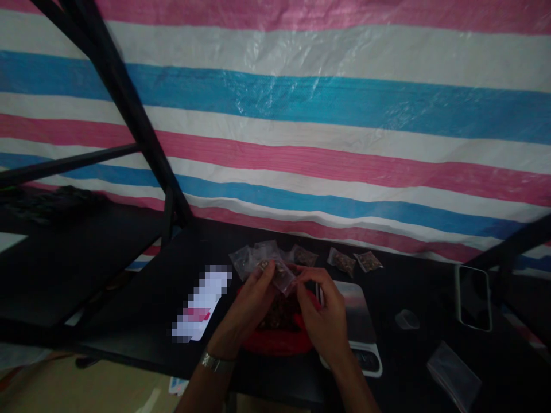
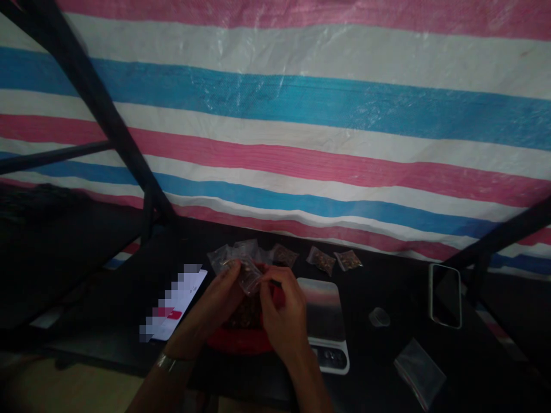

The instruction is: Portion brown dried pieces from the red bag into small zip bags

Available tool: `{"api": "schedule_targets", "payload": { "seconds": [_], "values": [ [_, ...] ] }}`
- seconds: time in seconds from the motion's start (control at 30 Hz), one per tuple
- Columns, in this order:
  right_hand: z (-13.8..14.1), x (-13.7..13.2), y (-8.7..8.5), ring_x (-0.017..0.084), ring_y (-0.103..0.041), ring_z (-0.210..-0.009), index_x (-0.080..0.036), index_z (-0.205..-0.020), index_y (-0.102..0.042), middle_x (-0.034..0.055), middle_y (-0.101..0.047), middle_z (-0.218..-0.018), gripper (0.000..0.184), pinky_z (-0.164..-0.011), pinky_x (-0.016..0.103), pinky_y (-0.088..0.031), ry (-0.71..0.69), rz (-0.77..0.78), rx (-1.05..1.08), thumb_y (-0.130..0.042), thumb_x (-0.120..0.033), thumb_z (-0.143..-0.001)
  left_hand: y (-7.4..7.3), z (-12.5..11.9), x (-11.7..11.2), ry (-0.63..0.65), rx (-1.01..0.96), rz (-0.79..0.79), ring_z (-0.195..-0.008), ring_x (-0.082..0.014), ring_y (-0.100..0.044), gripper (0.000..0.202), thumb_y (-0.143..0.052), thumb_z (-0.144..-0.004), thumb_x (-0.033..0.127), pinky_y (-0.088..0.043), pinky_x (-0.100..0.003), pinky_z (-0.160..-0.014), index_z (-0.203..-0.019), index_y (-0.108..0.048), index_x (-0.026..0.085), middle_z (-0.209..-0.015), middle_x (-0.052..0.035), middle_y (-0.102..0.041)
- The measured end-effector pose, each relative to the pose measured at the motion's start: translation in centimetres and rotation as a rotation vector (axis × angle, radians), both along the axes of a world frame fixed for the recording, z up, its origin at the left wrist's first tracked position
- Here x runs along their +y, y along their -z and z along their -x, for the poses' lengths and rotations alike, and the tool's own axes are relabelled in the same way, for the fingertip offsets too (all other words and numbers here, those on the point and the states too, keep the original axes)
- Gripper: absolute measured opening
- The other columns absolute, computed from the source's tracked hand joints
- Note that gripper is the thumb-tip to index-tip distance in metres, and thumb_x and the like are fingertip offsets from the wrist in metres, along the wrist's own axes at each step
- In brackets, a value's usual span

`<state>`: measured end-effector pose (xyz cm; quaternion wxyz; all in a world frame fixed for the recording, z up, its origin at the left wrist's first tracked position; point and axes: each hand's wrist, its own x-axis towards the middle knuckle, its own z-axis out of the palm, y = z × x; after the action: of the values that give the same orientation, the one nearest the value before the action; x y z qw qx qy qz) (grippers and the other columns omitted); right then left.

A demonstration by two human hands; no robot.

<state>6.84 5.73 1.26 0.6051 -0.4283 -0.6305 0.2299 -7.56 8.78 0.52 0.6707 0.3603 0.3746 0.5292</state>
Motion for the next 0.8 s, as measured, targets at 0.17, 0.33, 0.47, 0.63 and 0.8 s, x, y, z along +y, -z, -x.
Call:
{"api": "schedule_targets", "payload": {
  "seconds": [0.17,0.33,0.47,0.63,0.8],
  "values": [
    [-1.0,0.0,0.1,0.02,-0.072,-0.09,-0.025,-0.093,-0.07,0.0037,-0.075,-0.095,0.015,-0.081,0.033,-0.057,0.081,-0.049,-0.091,-0.06,-0.014,-0.093,0.5,1.0,-0.3,-0.141,0.224,-0.027,-0.103,-0.0295,-0.076,0.065,-0.078,-0.074,0.075,-0.059,-0.04,-0.092,-0.105,-0.072,0.019,-0.101,-0.0102,-0.081],
    [-2.1,0.3,0.1,0.019,-0.066,-0.078,-0.025,-0.088,-0.069,0.0011,-0.069,-0.083,0.013,-0.074,0.032,-0.053,0.186,-0.113,-0.056,-0.062,-0.015,-0.093,2.4,1.0,-0.4,-0.145,0.379,-0.078,-0.085,-0.0213,-0.073,0.061,-0.076,-0.082,0.066,-0.056,-0.031,-0.075,-0.124,-0.066,0.022,-0.095,-0.0021,-0.078],
    [-2.7,0.5,0.2,0.018,-0.065,-0.08,-0.025,-0.089,-0.069,0.0008,-0.068,-0.085,0.015,-0.075,0.031,-0.052,0.185,-0.122,-0.062,-0.062,-0.012,-0.092,2.5,0.8,-0.6,-0.003,0.379,-0.105,-0.068,-0.0163,-0.064,0.053,-0.069,-0.091,0.061,-0.049,-0.028,-0.063,-0.128,-0.061,0.024,-0.082,0.0037,-0.07],
    [-3.2,0.6,0.3,0.018,-0.064,-0.081,-0.024,-0.088,-0.068,0.0003,-0.068,-0.085,0.016,-0.076,0.031,-0.05,0.194,-0.136,-0.066,-0.062,-0.011,-0.092,2.1,0.6,-0.9,0.018,0.366,-0.132,-0.087,-0.0177,-0.067,0.052,-0.07,-0.091,0.056,-0.054,-0.029,-0.079,-0.132,-0.059,0.025,-0.102,-0.0001,-0.072],
    [-3.4,0.6,0.2,0.018,-0.064,-0.081,-0.024,-0.087,-0.068,0.0003,-0.067,-0.084,0.017,-0.076,0.031,-0.05,0.199,-0.145,-0.054,-0.061,-0.01,-0.093,1.9,-0.2,-1.2,0.059,0.316,-0.145,-0.079,-0.015,-0.064,0.047,-0.075,-0.088,0.048,-0.052,-0.026,-0.071,-0.126,-0.061,0.025,-0.096,0.002,-0.068]
  ]
}}
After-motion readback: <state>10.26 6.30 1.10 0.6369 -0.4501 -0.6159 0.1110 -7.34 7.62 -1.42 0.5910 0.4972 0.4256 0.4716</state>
